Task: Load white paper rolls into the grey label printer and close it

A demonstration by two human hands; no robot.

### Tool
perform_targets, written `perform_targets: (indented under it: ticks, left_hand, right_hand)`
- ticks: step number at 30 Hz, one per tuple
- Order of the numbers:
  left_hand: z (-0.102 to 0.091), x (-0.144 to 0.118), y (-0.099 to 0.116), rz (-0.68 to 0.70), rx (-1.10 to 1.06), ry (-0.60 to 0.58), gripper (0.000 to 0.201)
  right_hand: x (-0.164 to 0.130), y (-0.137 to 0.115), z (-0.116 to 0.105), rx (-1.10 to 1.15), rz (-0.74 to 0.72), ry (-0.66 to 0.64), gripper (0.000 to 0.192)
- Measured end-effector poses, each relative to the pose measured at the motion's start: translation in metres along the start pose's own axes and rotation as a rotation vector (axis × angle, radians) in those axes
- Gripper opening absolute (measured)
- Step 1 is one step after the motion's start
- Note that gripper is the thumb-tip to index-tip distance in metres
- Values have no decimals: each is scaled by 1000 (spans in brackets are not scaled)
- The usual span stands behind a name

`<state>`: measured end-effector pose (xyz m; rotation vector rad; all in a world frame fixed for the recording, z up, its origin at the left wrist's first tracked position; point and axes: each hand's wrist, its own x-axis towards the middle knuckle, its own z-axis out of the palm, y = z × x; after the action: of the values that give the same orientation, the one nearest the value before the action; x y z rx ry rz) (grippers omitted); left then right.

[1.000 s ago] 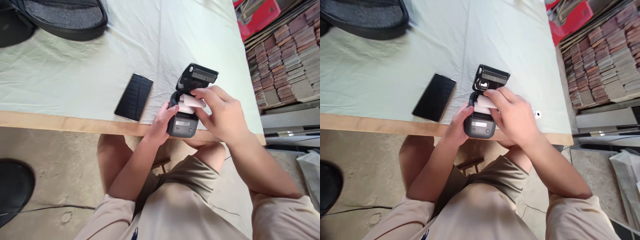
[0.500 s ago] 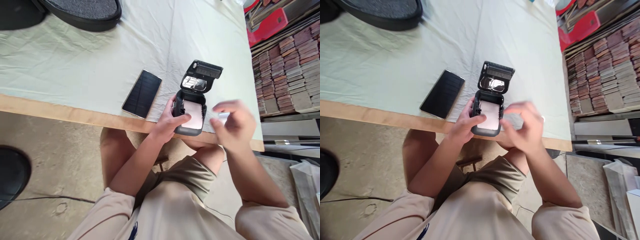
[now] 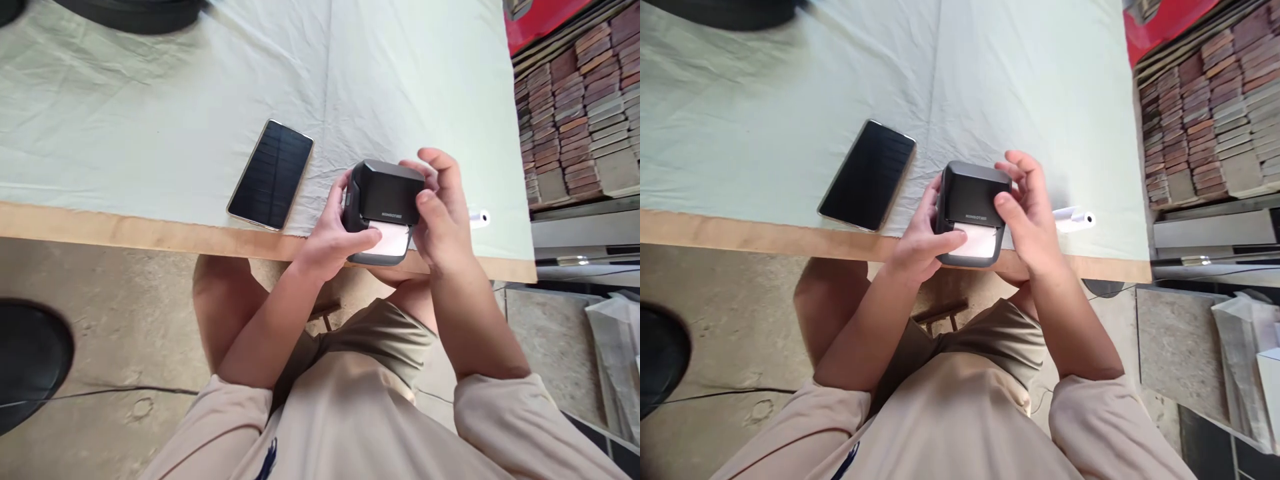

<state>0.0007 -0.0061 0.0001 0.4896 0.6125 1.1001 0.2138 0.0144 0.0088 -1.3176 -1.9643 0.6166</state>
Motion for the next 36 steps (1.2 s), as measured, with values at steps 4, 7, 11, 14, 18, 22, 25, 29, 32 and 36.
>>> perform_targets:
  ticks: [4, 7, 11, 14, 18, 22, 25, 29, 32, 36]
  left_hand:
    - [1, 1, -1, 19, -34, -35, 81]
    - [4, 3, -1, 24, -29, -31, 59]
    - [8, 9, -1, -17, -78, 8, 51]
    - [11, 13, -2, 6, -126, 16, 39]
    - [11, 14, -3, 91, -174, 3, 28]
    - [11, 13, -2, 67, -169, 22, 25]
    - [11, 15, -2, 22, -146, 86, 20]
    - [11, 16, -1, 9, -157, 126, 25]
    - [10, 12, 0, 5, -167, 58, 40]
    - [9, 7, 0, 28, -153, -22, 39]
  right_hand:
    - [-8, -24, 19, 283, 173, 42, 73]
    - [-5, -32, 25, 381, 239, 75, 85]
    - [-1, -21, 22, 448, 280, 57, 90]
    - [0, -11, 12, 391, 256, 62, 79]
    - [-2, -14, -6, 311, 161, 65, 71]
    - [-5, -27, -25, 272, 97, -98, 78]
    - [-1, -33, -36, 136, 67, -108, 73]
    - [16, -37, -39, -43, -25, 122, 55]
    - [29, -46, -36, 56, -38, 303, 52]
    - [34, -64, -41, 65, -65, 283, 60]
